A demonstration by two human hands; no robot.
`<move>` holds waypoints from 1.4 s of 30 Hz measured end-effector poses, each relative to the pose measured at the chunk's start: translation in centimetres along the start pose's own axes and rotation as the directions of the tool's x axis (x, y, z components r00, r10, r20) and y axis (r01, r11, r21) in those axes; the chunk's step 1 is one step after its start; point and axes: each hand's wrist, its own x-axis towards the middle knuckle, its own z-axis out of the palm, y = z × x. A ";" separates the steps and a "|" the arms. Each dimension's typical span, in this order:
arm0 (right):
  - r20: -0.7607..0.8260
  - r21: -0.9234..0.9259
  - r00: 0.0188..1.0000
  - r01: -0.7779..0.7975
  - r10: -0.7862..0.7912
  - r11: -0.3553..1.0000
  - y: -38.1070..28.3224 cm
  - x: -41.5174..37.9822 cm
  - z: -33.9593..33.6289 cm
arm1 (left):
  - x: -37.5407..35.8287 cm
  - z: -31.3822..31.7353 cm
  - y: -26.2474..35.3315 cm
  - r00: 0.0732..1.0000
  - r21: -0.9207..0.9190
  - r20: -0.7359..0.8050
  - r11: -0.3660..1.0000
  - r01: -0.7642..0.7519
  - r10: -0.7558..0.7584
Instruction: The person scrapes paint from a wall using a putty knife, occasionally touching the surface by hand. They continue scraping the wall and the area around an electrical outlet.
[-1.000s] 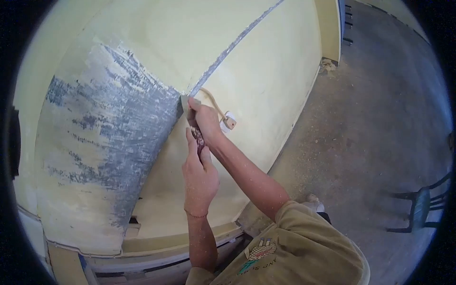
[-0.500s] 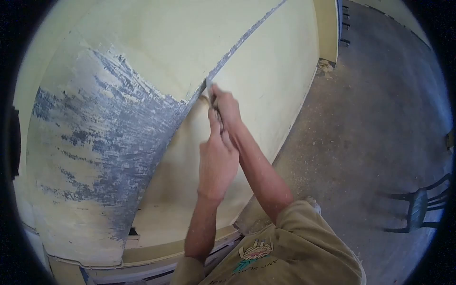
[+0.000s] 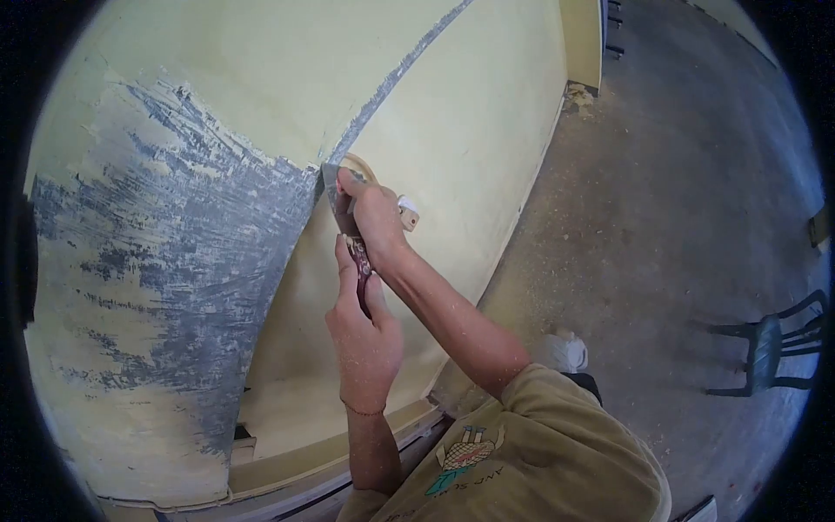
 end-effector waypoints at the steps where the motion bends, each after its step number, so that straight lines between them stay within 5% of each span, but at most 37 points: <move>1: -0.012 -0.028 0.992 0.126 -0.126 0.992 -0.5 0.4 0.1 | 0.9 0.2 0.2 1.000 0.002 -0.003 1.000 -0.002 0.002; 4: -0.064 -0.159 0.952 0.287 -0.300 0.945 -2.7 4.7 -1.0 | 4.9 1.1 0.3 0.977 -0.048 -0.024 0.976 -0.211 0.210; 6: -0.161 0.038 0.981 0.114 -0.106 0.993 -7.4 5.1 -0.9 | 7.8 1.9 2.1 0.974 -0.059 0.055 0.974 -0.218 0.221; 7: -0.143 -0.041 0.979 0.139 -0.144 0.989 -7.6 6.3 -1.7 | 7.7 2.3 3.1 0.971 -0.062 0.042 0.971 -0.231 0.234; 10: 0.002 -0.325 0.978 0.198 -0.209 0.925 -6.0 4.1 -2.9 | 4.7 3.4 4.0 0.994 0.133 0.058 0.986 -0.099 0.092; 15: 0.068 0.033 0.993 -0.097 0.095 0.995 -1.7 -1.7 -0.5 | -0.9 1.5 0.0 0.995 0.023 -0.057 0.997 -0.077 0.078; 22: 0.084 -0.040 0.995 -0.051 0.054 0.998 -1.9 -1.2 -0.6 | -0.5 2.0 0.2 0.998 -0.011 -0.040 0.998 0.054 -0.054; 24: 0.106 -0.059 0.994 0.018 -0.011 0.998 -1.8 0.2 -0.9 | 0.2 3.4 -0.7 0.973 0.035 -0.182 0.990 -0.134 0.138; 26: 0.099 -0.404 0.892 0.441 -0.441 0.802 -1.9 4.4 -1.9 | 3.6 2.7 0.1 0.976 -0.089 -0.113 0.976 -0.198 0.187; 28: -0.109 -0.029 0.983 0.146 -0.149 0.989 -7.5 3.3 -0.1 | 5.1 1.7 2.0 0.987 -0.005 0.020 0.988 -0.156 0.156; 30: -0.051 -0.100 0.987 0.147 -0.153 0.984 -7.1 4.1 -1.9 | 4.6 3.7 4.3 0.986 0.021 -0.061 0.988 -0.154 0.155; 32: 0.143 -0.450 0.957 0.290 -0.252 0.845 -4.0 3.8 -3.6 | 2.5 5.7 1.8 0.991 0.084 -0.053 0.990 -0.114 0.119; 35: 0.167 -0.301 0.982 0.139 -0.091 0.943 -2.5 0.6 -3.3 | 0.2 6.7 -1.7 0.937 0.004 -0.242 0.966 -0.260 0.253; 37: 0.179 -0.137 0.982 0.087 -0.062 0.987 -1.6 0.0 -2.7 | -1.0 5.4 -1.6 0.991 -0.174 -0.053 0.978 0.113 -0.124; 42: 0.105 -0.126 0.980 0.180 -0.168 0.975 -1.7 -0.2 -1.8 | -0.4 6.2 -3.4 0.989 -0.233 -0.121 0.971 0.056 -0.086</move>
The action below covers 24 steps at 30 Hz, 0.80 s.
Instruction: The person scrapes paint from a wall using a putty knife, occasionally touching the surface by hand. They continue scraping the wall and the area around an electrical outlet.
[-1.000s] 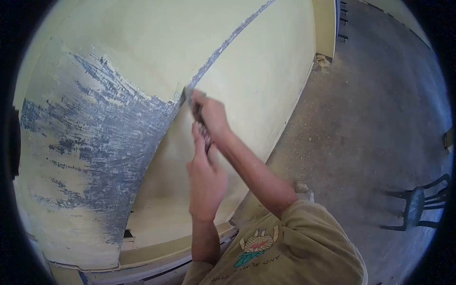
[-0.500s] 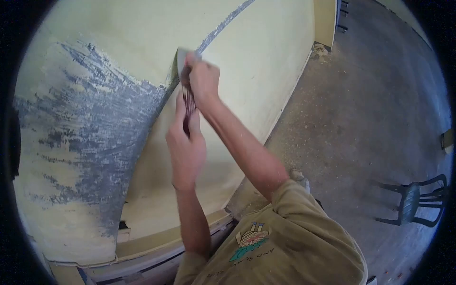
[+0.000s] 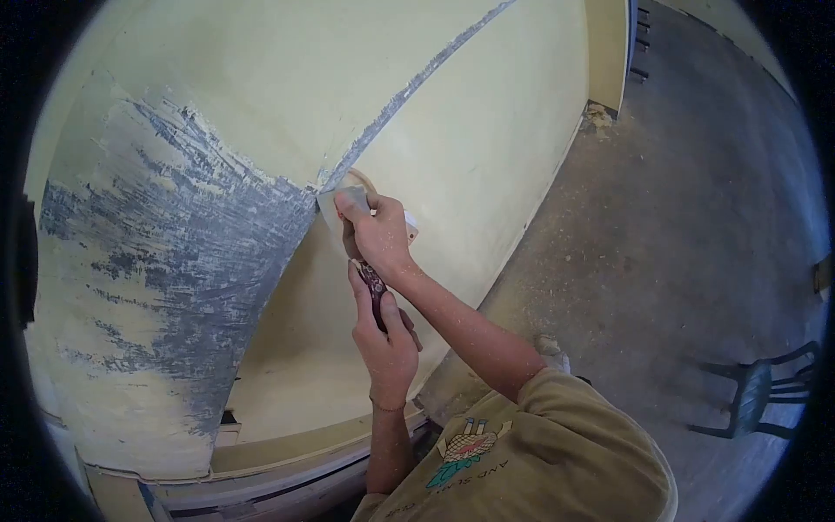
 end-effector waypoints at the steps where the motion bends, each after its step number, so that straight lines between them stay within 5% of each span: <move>1: -0.008 -0.010 1.000 -0.018 0.017 1.000 -0.3 0.1 0.0 | 0.3 0.4 -0.4 0.996 0.011 -0.050 0.998 -0.070 0.070; 8: 0.038 -0.154 0.999 0.030 -0.024 0.988 -3.3 2.6 -0.4 | 2.9 3.1 -0.1 0.965 -0.061 -0.174 0.976 -0.210 0.197; 10: -0.014 -0.228 0.960 0.269 -0.280 0.936 -5.5 4.0 0.5 | 4.9 2.5 2.9 0.981 -0.191 -0.102 0.965 -0.180 0.163; 14: 0.086 -0.265 0.958 0.288 -0.275 0.920 -8.1 4.8 0.2 | 5.9 4.4 4.2 0.945 -0.213 -0.179 0.927 -0.309 0.274; 15: 0.141 -0.320 0.950 0.310 -0.278 0.896 -7.1 4.3 -1.3 | 4.5 5.5 3.6 0.975 -0.319 -0.153 0.926 -0.203 0.161; 18: 0.272 -0.426 0.962 0.100 0.021 0.899 -3.6 0.2 -6.7 | 0.5 8.4 0.4 0.995 -0.453 -0.102 0.889 -0.063 0.018; 19: 0.318 -0.450 0.947 0.198 -0.051 0.871 0.2 -1.1 -9.5 | -0.8 9.2 -1.4 0.997 -0.481 -0.079 0.876 -0.041 0.003; 20: 0.312 -0.550 0.936 0.040 0.161 0.834 1.0 -2.9 -12.1 | -2.1 9.7 -3.2 0.998 -0.511 -0.057 0.859 -0.017 -0.014; 22: 0.376 -0.531 0.797 -0.234 0.473 0.815 1.5 -5.5 -16.9 | -4.4 10.1 -5.3 0.989 -0.491 0.077 0.859 0.148 -0.126; 23: 0.373 -0.532 0.665 -0.418 0.647 0.737 2.0 -6.5 -19.5 | -5.5 11.0 -7.6 0.994 -0.367 0.100 0.928 0.068 -0.033; 24: 0.336 -0.572 0.693 -0.388 0.638 0.723 3.2 -7.6 -21.9 | -6.4 11.4 -8.4 0.993 -0.304 0.114 0.952 0.024 0.011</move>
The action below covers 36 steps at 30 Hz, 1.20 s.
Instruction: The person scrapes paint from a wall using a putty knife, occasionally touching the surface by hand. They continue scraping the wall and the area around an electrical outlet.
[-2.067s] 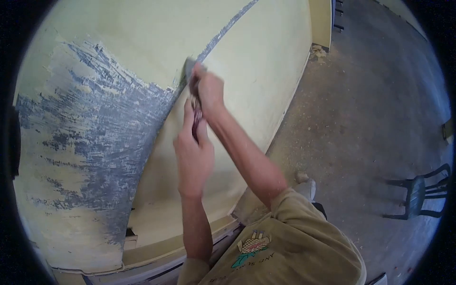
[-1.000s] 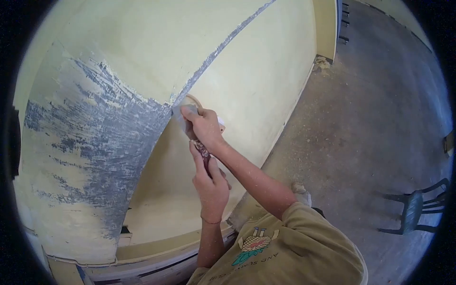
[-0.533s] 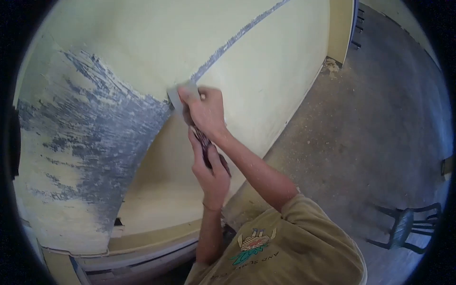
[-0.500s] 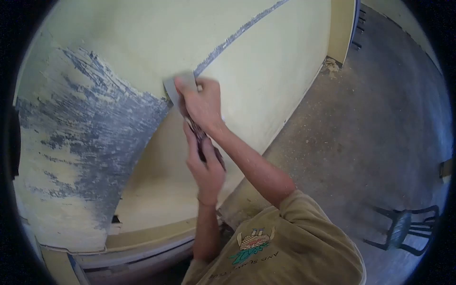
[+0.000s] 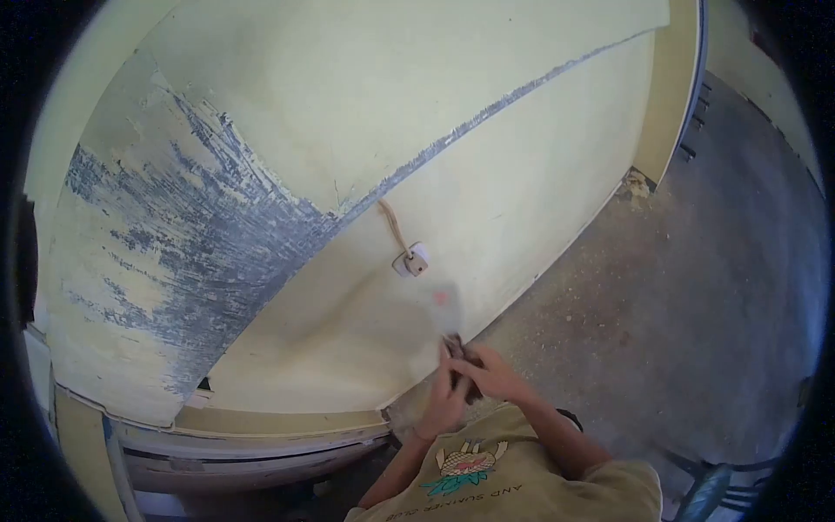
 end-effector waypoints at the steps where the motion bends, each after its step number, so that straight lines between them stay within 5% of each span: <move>1: -0.049 -0.052 0.999 -0.005 0.003 0.999 2.4 -0.6 -0.9 | -0.8 0.2 -1.0 0.999 0.070 0.026 0.997 -0.040 0.038; 3: -0.133 -0.174 0.990 0.028 -0.052 0.984 5.9 -1.6 -3.2 | -1.9 0.3 -0.1 0.904 0.151 0.389 0.980 0.131 -0.180; 4: -0.211 -0.287 0.971 0.052 -0.116 0.956 6.4 -1.8 -4.3 | -2.0 0.3 -0.3 0.906 0.145 0.387 0.982 0.124 -0.171; 5: -0.213 -0.297 0.969 0.056 -0.123 0.953 6.1 -1.9 -5.2 | -1.8 0.2 -0.7 0.814 0.235 0.493 0.948 0.216 -0.308; 6: -0.290 -0.233 0.954 0.013 -0.082 0.972 5.6 -2.1 -6.1 | -1.9 0.3 -1.2 0.692 0.334 0.575 0.897 0.289 -0.437; 7: -0.366 -0.163 0.930 -0.025 -0.037 0.986 5.1 -2.4 -7.0 | -1.9 0.5 -2.4 0.695 0.325 0.580 0.903 0.282 -0.426; 9: -0.408 -0.251 0.912 -0.065 -0.045 0.966 2.3 -2.8 -8.1 | -2.1 0.9 -6.8 0.575 0.026 0.629 0.753 0.657 -0.523; 11: -0.471 -0.322 0.880 -0.109 -0.059 0.940 1.8 -3.3 -9.9 | -2.2 0.1 -11.8 0.581 -0.387 0.687 0.457 0.801 -0.436; 12: -0.482 -0.489 0.867 -0.146 -0.127 0.860 3.2 -2.7 -11.3 | -4.0 -0.3 -17.8 0.711 -0.100 0.495 0.781 0.617 -0.499; 13: -0.483 -0.634 0.855 -0.191 -0.191 0.750 4.7 -2.0 -12.8 | -5.8 -0.6 -23.7 0.805 0.548 0.260 0.768 0.332 -0.533; 14: -0.512 -0.625 0.835 -0.202 -0.201 0.754 6.3 -1.2 -15.0 | -7.5 -0.9 -29.0 0.845 0.867 0.023 0.432 0.249 -0.534; 15: -0.313 -0.384 0.939 -0.262 0.142 0.885 8.0 -0.5 -17.8 | -10.0 -2.9 -33.9 0.736 0.608 -0.075 0.554 0.569 -0.673; 16: 0.011 -0.142 0.922 -0.382 0.388 0.913 9.0 -0.3 -20.0 | -11.1 -4.7 -35.3 0.741 0.870 0.305 0.491 0.038 -0.599; 17: -0.242 -0.510 0.910 -0.415 0.337 0.754 10.5 -0.9 -20.5 | -13.0 -4.5 -26.3 0.760 0.765 0.135 0.554 0.328 -0.636; 18: -0.479 -0.716 0.837 -0.546 0.263 0.435 12.5 -1.4 -21.2 | -14.9 -4.6 -26.2 0.689 0.659 0.117 0.575 0.485 -0.715; 20: -0.458 -0.644 0.805 -0.593 0.378 0.483 24.7 -1.1 -26.9 | -16.6 -4.5 -28.1 0.501 0.428 0.065 0.477 0.767 -0.863; 23: -0.709 -0.499 0.598 -0.800 0.373 0.334 41.4 -7.9 -35.2 | -17.1 -3.3 -27.5 0.413 0.299 0.034 0.403 0.865 -0.910; 24: -0.676 -0.514 0.563 -0.822 0.476 0.243 39.9 -11.9 -35.3 | -17.2 -2.9 -27.5 0.412 0.279 0.032 0.404 0.871 -0.911; 25: -0.466 -0.664 0.596 -0.724 0.654 0.186 44.5 -14.1 -38.0 | -17.4 -2.4 -27.3 0.422 0.265 0.032 0.415 0.871 -0.906; 26: -0.452 -0.674 0.602 -0.714 0.659 0.189 45.9 -15.3 -36.6 | -17.8 -1.9 -27.0 0.426 0.249 0.034 0.421 0.872 -0.904; 28: -0.556 -0.334 0.487 -0.873 0.673 0.356 46.5 -20.6 -34.4 | -18.3 -0.6 -26.7 0.450 0.222 0.044 0.448 0.866 -0.892; 31: -0.628 0.076 0.335 -0.871 0.702 0.485 49.6 -26.2 -33.1 | -18.8 1.3 -26.6 0.493 0.206 0.067 0.496 0.844 -0.867; 33: -0.558 -0.609 0.659 -0.738 0.504 0.291 53.2 -28.3 -33.4 | -19.4 2.6 -26.4 0.516 0.197 0.081 0.522 0.830 -0.852; 36: -0.404 -0.808 0.765 -0.555 0.501 0.197 48.9 -31.3 -32.2 | -21.2 4.2 -26.7 0.537 0.182 0.088 0.543 0.820 -0.839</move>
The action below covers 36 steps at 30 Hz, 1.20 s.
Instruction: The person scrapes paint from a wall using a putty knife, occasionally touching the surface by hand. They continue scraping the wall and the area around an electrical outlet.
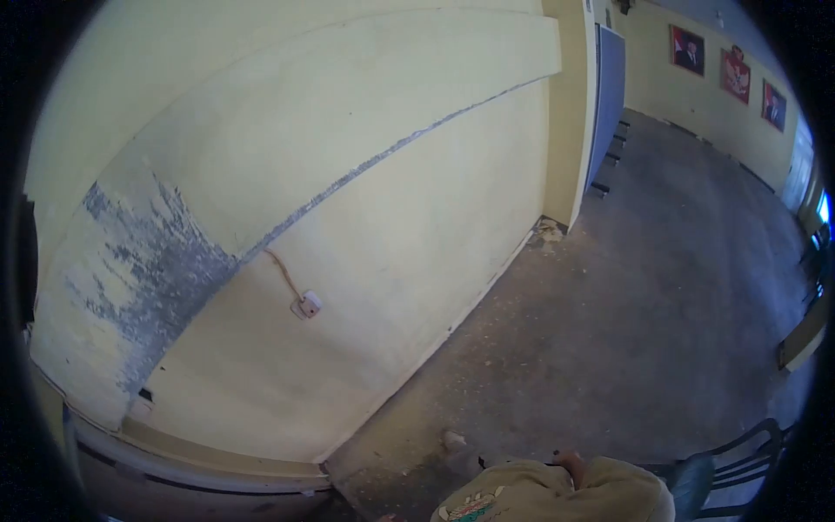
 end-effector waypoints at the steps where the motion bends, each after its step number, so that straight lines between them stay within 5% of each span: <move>1: -0.003 -0.008 1.000 -0.013 0.013 1.000 0.1 -1.3 -1.1 | -0.4 0.6 -0.5 1.000 -0.006 0.000 1.000 -0.003 0.003; 3: -0.062 0.271 0.978 -0.173 0.197 0.947 1.0 -3.7 -3.2 | -1.2 1.7 -1.5 1.000 -0.015 0.004 1.000 -0.006 0.006; 4: -0.065 0.268 0.977 -0.179 0.203 0.947 1.8 -4.7 -4.1 | -1.6 2.3 -2.2 1.000 -0.018 0.006 1.000 -0.006 0.006; 6: 0.146 0.498 0.914 -0.398 0.378 0.770 2.8 -5.3 -7.1 | -2.5 3.3 -3.6 1.000 -0.039 0.000 0.999 -0.011 0.011; 9: -0.039 0.556 0.904 -0.335 0.426 0.761 2.9 -9.0 -11.2 | -4.9 5.2 -6.5 0.999 -0.108 -0.046 0.994 -0.009 0.004; 11: -0.042 0.395 0.942 -0.289 0.332 0.872 4.5 -8.1 -11.6 | -6.7 6.3 -8.3 0.996 -0.163 -0.092 0.987 0.006 -0.021; 15: 0.134 0.389 0.958 -0.286 0.254 0.876 5.6 -5.4 -11.0 | -10.2 9.3 -13.5 0.975 -0.303 -0.176 0.949 0.081 -0.139; 17: 0.322 0.358 0.938 -0.246 0.128 0.901 7.2 -1.3 -9.5 | -12.2 11.2 -16.2 0.951 -0.390 -0.210 0.911 0.131 -0.227; 19: 0.293 0.299 0.955 -0.053 -0.039 0.953 9.6 2.4 -7.6 | -14.1 13.8 -18.5 0.921 -0.485 -0.226 0.857 0.175 -0.316; 23: 0.307 0.386 0.952 -0.127 0.003 0.914 12.0 8.2 -4.9 | -17.3 21.1 -20.8 0.856 -0.692 -0.207 0.689 0.215 -0.474; 25: 0.227 0.355 0.974 -0.075 -0.009 0.932 14.2 5.0 -7.0 | -17.6 25.7 -20.9 0.845 -0.776 -0.183 0.602 0.190 -0.502; 28: 0.158 0.358 0.987 -0.063 0.006 0.932 16.1 1.1 -10.0 | -16.2 33.1 -19.8 0.892 -0.773 -0.188 0.622 0.123 -0.410; 29: 0.143 0.363 0.990 -0.060 0.008 0.930 16.9 0.4 -10.7 | -15.1 34.9 -19.1 0.928 -0.583 -0.210 0.802 0.133 -0.307; 30: 0.132 0.372 0.991 -0.059 0.010 0.926 17.1 -0.1 -11.5 | -14.1 36.6 -18.2 0.952 -0.356 -0.230 0.928 0.108 -0.200; 31: 0.121 0.380 0.993 -0.057 0.011 0.923 17.4 -0.9 -12.3 | -12.4 38.1 -16.6 0.990 0.158 -0.144 0.987 0.015 0.008; 32: 0.108 0.391 0.994 -0.054 0.013 0.919 17.8 -1.5 -12.9 | -11.7 39.5 -15.5 0.990 0.617 0.040 0.776 -0.132 0.137; 33: 0.098 0.400 0.995 -0.050 0.012 0.915 18.1 -2.0 -13.5 | -12.0 41.2 -14.8 0.992 0.622 0.025 0.775 -0.111 0.121; 36: 0.063 0.437 0.998 -0.032 0.005 0.899 19.2 -3.0 -15.0 | -12.5 47.6 -14.9 0.906 0.134 0.209 0.907 -0.399 0.367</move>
